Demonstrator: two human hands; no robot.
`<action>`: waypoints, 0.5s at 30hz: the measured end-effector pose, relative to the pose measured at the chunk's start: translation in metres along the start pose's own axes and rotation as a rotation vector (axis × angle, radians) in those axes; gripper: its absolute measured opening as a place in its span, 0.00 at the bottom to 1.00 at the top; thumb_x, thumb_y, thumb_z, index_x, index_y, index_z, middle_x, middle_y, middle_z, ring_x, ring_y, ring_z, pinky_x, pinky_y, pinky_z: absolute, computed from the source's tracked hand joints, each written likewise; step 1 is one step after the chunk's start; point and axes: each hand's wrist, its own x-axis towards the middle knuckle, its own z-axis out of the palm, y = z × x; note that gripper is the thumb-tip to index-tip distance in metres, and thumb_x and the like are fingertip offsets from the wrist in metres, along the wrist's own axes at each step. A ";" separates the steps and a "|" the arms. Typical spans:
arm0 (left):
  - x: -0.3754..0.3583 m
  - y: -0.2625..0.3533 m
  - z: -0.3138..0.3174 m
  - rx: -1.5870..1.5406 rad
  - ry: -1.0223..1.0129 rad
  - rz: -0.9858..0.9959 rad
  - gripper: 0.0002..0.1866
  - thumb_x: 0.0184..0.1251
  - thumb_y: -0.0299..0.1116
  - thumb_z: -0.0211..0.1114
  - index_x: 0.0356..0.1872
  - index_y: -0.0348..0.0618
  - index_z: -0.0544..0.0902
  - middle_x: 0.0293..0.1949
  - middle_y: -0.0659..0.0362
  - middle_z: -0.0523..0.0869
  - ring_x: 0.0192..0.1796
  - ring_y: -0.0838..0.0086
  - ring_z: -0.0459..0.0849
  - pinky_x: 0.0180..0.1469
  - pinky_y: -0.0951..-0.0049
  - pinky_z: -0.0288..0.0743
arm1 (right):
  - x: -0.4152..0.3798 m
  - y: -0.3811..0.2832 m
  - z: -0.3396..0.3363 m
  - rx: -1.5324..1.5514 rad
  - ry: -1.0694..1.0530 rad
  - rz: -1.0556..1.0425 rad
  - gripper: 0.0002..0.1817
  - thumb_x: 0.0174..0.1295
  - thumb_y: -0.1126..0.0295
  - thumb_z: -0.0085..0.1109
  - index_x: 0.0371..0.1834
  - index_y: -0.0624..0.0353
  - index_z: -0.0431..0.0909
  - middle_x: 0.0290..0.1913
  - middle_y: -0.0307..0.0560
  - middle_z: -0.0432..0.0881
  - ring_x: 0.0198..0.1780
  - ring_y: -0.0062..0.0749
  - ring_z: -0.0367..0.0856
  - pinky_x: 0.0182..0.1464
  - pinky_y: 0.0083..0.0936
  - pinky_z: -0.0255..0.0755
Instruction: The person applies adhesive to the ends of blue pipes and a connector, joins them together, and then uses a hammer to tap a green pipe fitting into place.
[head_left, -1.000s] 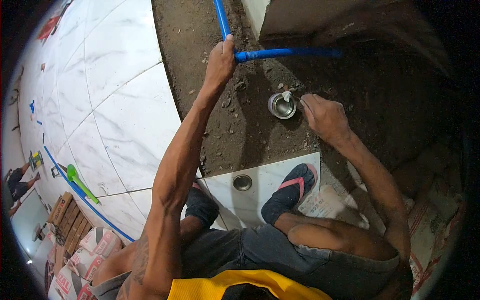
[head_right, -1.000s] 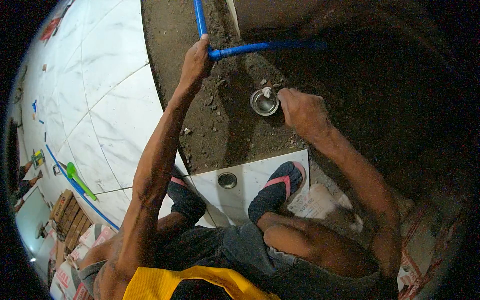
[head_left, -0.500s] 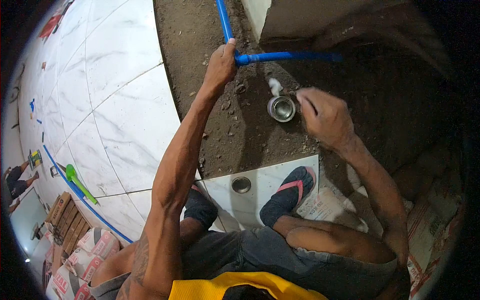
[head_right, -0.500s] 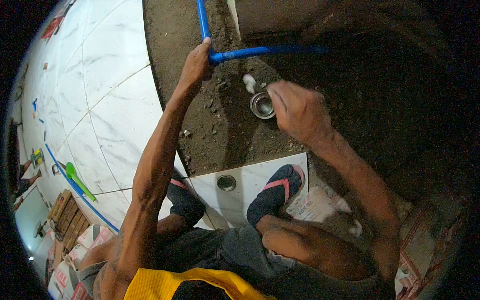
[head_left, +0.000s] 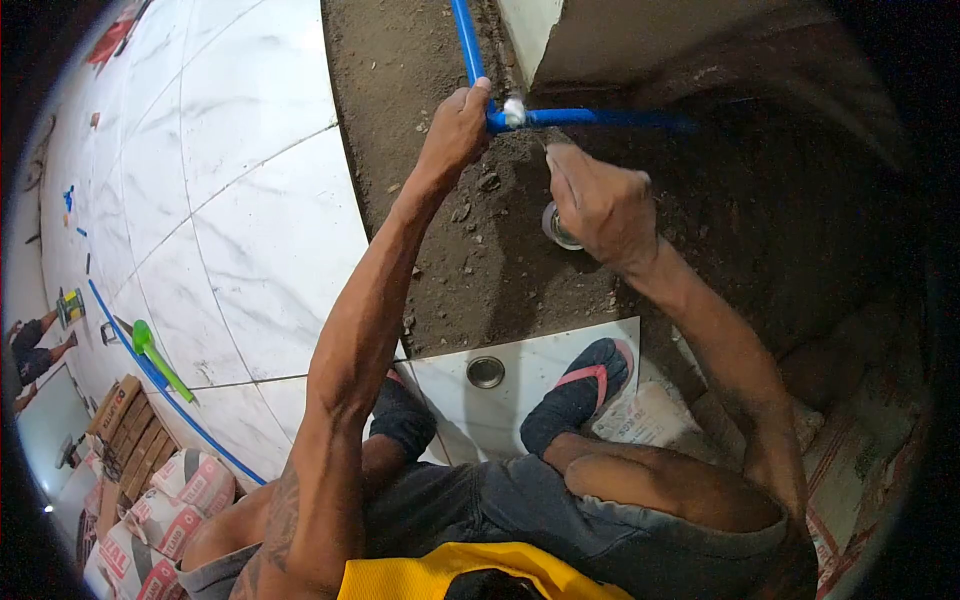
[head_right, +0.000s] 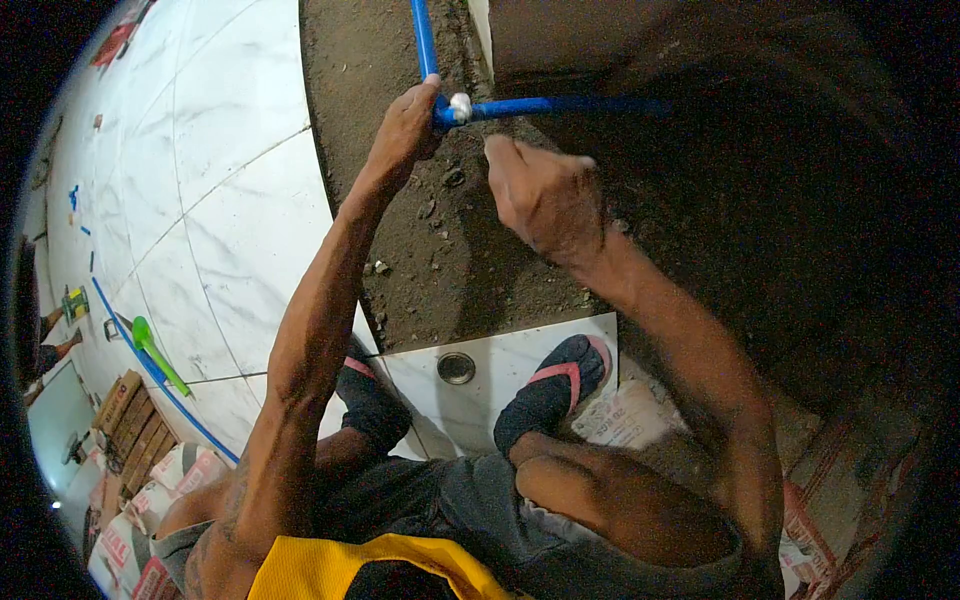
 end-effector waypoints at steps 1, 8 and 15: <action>0.000 0.002 -0.001 0.012 -0.001 -0.005 0.22 0.73 0.55 0.48 0.28 0.48 0.71 0.21 0.69 0.64 0.21 0.83 0.62 0.23 0.77 0.54 | -0.005 -0.002 0.001 0.004 0.016 -0.014 0.07 0.58 0.75 0.57 0.38 0.62 0.73 0.27 0.51 0.80 0.25 0.42 0.82 0.24 0.31 0.75; 0.004 0.002 -0.001 0.131 0.026 0.057 0.23 0.74 0.53 0.48 0.27 0.44 0.71 0.23 0.66 0.66 0.24 0.78 0.65 0.27 0.73 0.60 | -0.021 0.005 0.012 0.059 0.059 -0.043 0.06 0.58 0.73 0.57 0.34 0.60 0.69 0.21 0.46 0.74 0.22 0.41 0.79 0.20 0.32 0.73; 0.007 0.004 -0.002 0.231 0.078 0.087 0.23 0.73 0.53 0.48 0.29 0.43 0.72 0.21 0.65 0.67 0.23 0.78 0.66 0.26 0.73 0.60 | 0.016 0.013 -0.010 -0.048 0.085 -0.075 0.06 0.57 0.73 0.58 0.31 0.59 0.70 0.21 0.48 0.76 0.23 0.43 0.80 0.21 0.34 0.73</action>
